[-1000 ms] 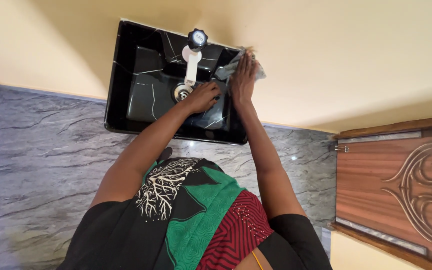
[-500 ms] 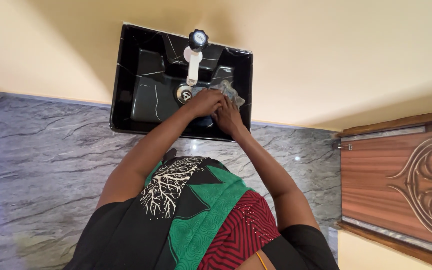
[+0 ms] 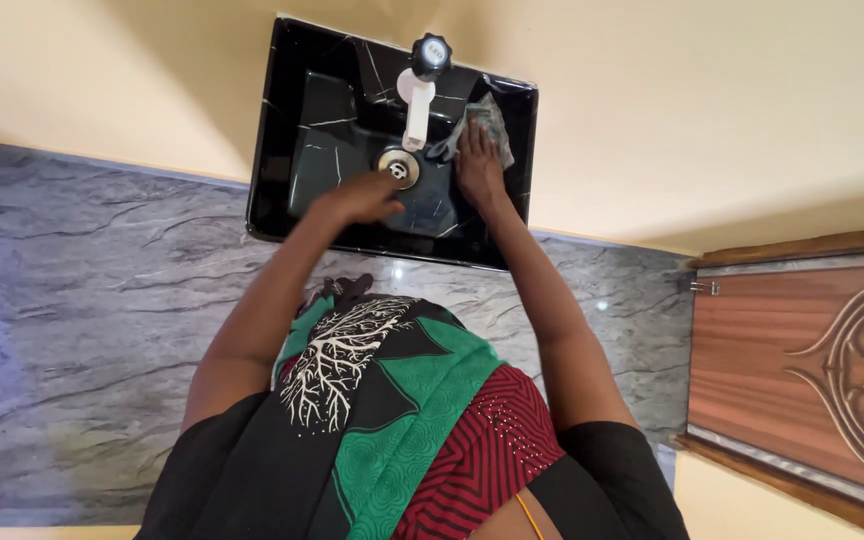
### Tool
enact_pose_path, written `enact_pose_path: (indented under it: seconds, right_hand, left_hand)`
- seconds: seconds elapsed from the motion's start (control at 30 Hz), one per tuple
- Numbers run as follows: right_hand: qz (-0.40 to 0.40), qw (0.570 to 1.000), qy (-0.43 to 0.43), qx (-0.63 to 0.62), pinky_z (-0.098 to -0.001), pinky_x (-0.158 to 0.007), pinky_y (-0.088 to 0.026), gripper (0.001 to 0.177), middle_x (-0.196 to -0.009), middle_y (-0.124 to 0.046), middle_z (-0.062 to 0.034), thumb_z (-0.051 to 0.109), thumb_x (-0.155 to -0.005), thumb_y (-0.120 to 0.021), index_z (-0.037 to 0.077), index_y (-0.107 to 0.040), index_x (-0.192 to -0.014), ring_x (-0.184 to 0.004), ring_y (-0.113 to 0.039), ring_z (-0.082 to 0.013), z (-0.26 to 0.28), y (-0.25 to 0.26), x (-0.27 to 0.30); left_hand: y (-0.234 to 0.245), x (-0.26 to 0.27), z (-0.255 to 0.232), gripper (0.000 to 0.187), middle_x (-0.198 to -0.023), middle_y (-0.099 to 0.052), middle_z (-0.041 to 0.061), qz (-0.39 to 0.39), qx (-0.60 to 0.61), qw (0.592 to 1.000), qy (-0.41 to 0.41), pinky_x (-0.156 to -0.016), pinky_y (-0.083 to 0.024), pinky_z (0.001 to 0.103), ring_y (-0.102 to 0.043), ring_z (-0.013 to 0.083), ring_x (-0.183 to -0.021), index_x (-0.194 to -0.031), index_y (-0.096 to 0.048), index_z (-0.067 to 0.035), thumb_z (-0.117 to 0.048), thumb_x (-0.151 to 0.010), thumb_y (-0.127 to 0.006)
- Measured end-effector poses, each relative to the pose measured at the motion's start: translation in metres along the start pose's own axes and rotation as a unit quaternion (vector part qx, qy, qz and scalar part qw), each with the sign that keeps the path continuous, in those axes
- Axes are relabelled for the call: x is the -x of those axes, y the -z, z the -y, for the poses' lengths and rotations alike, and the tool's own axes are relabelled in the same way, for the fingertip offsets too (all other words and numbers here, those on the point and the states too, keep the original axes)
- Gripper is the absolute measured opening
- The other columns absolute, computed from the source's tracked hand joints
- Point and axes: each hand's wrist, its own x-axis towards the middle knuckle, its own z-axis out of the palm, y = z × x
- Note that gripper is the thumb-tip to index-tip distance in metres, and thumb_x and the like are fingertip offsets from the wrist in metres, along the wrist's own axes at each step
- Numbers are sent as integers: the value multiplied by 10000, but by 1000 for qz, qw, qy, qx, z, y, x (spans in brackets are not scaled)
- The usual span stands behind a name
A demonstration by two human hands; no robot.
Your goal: The person wipes a black sink basin and faucet using a cloth. They repeatedly rub the basin surface, the drain area, and the faucet fixture with both hands, moving the cloth around the sink throughout the clip.
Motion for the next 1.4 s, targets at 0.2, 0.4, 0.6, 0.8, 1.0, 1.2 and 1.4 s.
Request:
enact_pose_path:
  seconds: [0.2, 0.4, 0.6, 0.8, 1.0, 1.2, 1.4]
  right_hand:
    - [220, 961, -62, -157, -436, -1152, -464, 483, -1585, -516, -111, 279, -1095, -458, 173, -443, -1566, -1403, -547, -353, 78, 45, 46]
    - [246, 921, 285, -100, -549, -1246, -30, 569, -1636, -307, -181, 433, -1063, -451, 155, -405, -1558, -1546, -160, -369, 185, 32, -10]
    - [150, 946, 258, -129, -498, -1275, -50, 604, -1656, -277, -219, 402, -1084, -445, 76, -345, -1582, -1564, -167, -393, 200, -3, -46]
    - [188, 953, 49, -233, -400, -1303, -275, 513, -1603, -494, -70, 305, -1038, -437, 218, -497, -1540, -1527, -412, -281, 104, 23, -12]
    - [131, 991, -3, -16, -527, -1268, -169, 629, -1655, -291, -176, 366, -1060, -436, 111, -299, -1618, -1551, -242, -384, 35, 49, 77]
    - [384, 895, 19, -227, -577, -1249, 12, 708, -1740, 60, -50, 578, -1030, -274, 251, -147, -1645, -1580, 125, -293, 84, 80, 90]
    - [405, 875, 137, -226, -558, -1254, 112, 704, -1735, -11, -42, 615, -1014, -210, 270, -240, -1627, -1586, 142, -289, 184, 61, 25]
  left_hand:
    - [37, 40, 64, 559, -1451, -498, 195, -184, 10, 983, 24, -1091, -404, 520, -507, 421, -1303, -1452, -520, -63, -355, -985, -612]
    - [21, 46, 68, 670, -1649, -153, 264, -220, 31, 973, 66, -1197, -176, 599, -207, 500, -1479, -1576, -342, -44, -418, -1049, -518]
    - [20, 50, 72, 666, -1691, -109, 246, -292, 46, 954, 41, -1250, -162, 573, -105, 478, -1556, -1583, -340, -53, -457, -1067, -460]
    - [21, 49, 73, 725, -1699, 1, 233, -173, -20, 984, 48, -1222, 38, 597, 103, 446, -1545, -1599, -296, -56, -541, -1060, -320]
    - [13, 53, 69, 734, -1702, -15, 233, -128, -21, 990, 59, -1223, 78, 624, 109, 445, -1559, -1583, -343, -53, -568, -1064, -281]
    - [32, 52, 62, 735, -1685, -50, 264, -186, 54, 979, 60, -1236, 17, 597, 46, 468, -1553, -1573, -362, -36, -562, -1060, -328]
    - [50, 54, 50, 622, -1682, -136, 257, -279, 60, 957, 51, -1243, -71, 613, -45, 467, -1564, -1546, -410, -19, -442, -1090, -432]
